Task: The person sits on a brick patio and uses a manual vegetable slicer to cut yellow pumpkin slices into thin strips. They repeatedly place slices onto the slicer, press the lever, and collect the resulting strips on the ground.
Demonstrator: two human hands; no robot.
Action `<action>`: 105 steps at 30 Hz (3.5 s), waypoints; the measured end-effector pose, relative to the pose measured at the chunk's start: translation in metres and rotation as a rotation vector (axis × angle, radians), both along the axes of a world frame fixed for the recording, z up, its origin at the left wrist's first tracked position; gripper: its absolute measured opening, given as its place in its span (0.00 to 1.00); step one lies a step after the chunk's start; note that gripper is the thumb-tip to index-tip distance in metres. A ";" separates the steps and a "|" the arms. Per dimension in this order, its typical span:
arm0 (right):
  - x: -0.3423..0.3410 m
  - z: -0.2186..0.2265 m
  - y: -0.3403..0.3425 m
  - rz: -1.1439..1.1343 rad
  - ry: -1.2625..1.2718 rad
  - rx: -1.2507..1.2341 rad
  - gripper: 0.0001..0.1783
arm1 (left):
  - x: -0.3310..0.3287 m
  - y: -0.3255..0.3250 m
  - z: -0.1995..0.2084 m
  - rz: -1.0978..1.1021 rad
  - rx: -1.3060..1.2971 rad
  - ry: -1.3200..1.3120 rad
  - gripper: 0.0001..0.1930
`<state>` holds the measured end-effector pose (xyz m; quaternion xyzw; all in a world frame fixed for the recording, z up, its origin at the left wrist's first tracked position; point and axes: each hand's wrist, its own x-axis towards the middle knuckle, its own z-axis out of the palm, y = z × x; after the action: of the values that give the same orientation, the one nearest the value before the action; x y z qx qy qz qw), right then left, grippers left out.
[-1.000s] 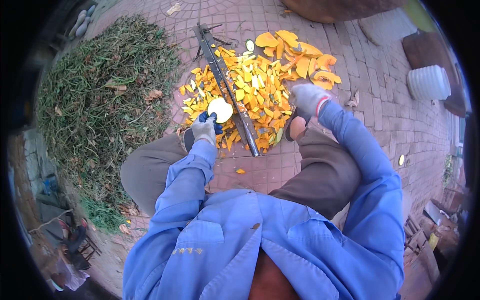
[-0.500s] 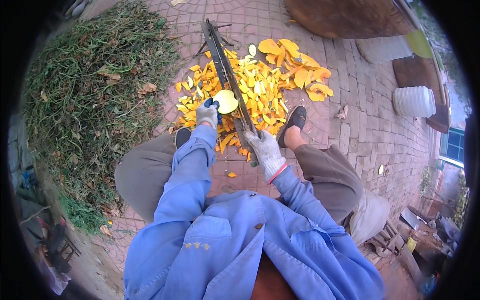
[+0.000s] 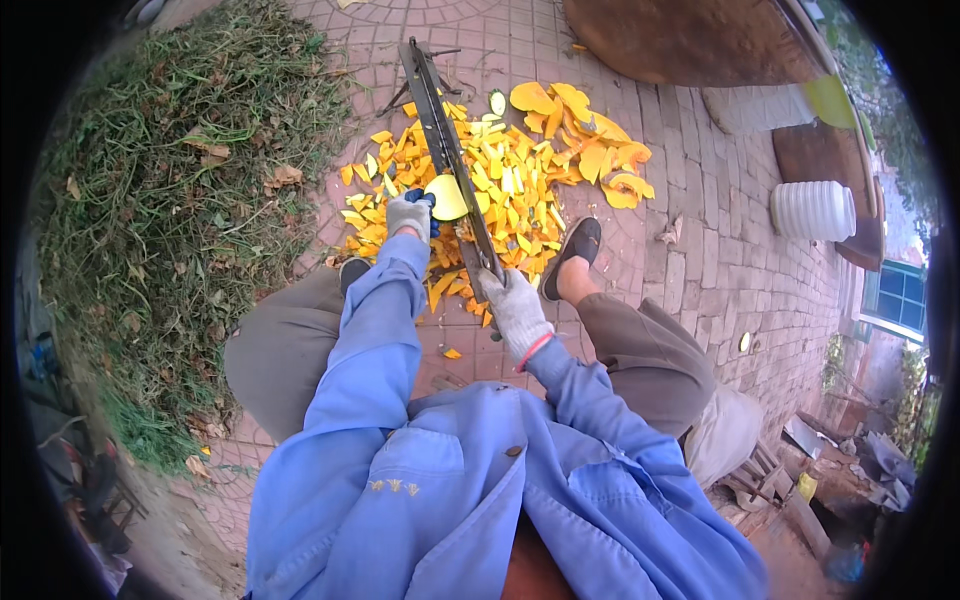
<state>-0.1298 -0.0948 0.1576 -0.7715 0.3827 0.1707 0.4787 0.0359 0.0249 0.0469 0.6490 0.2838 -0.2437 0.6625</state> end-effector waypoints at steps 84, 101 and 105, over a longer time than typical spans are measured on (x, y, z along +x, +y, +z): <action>-0.033 -0.005 -0.029 0.235 -0.091 -0.355 0.25 | -0.061 -0.018 0.015 -0.271 0.546 -0.460 0.24; 0.180 -0.215 -0.250 0.064 0.015 -0.528 0.27 | -0.060 -0.079 0.066 -1.151 0.713 -1.127 0.16; 0.214 -0.209 -0.253 -0.177 0.104 -0.401 0.32 | -0.056 -0.081 0.073 -1.139 0.657 -1.118 0.18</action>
<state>0.0840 -0.3481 -0.0518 -0.8049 0.4994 0.0879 0.3084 -0.0197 -0.0560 0.1201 0.8759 -0.3962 -0.0891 0.2606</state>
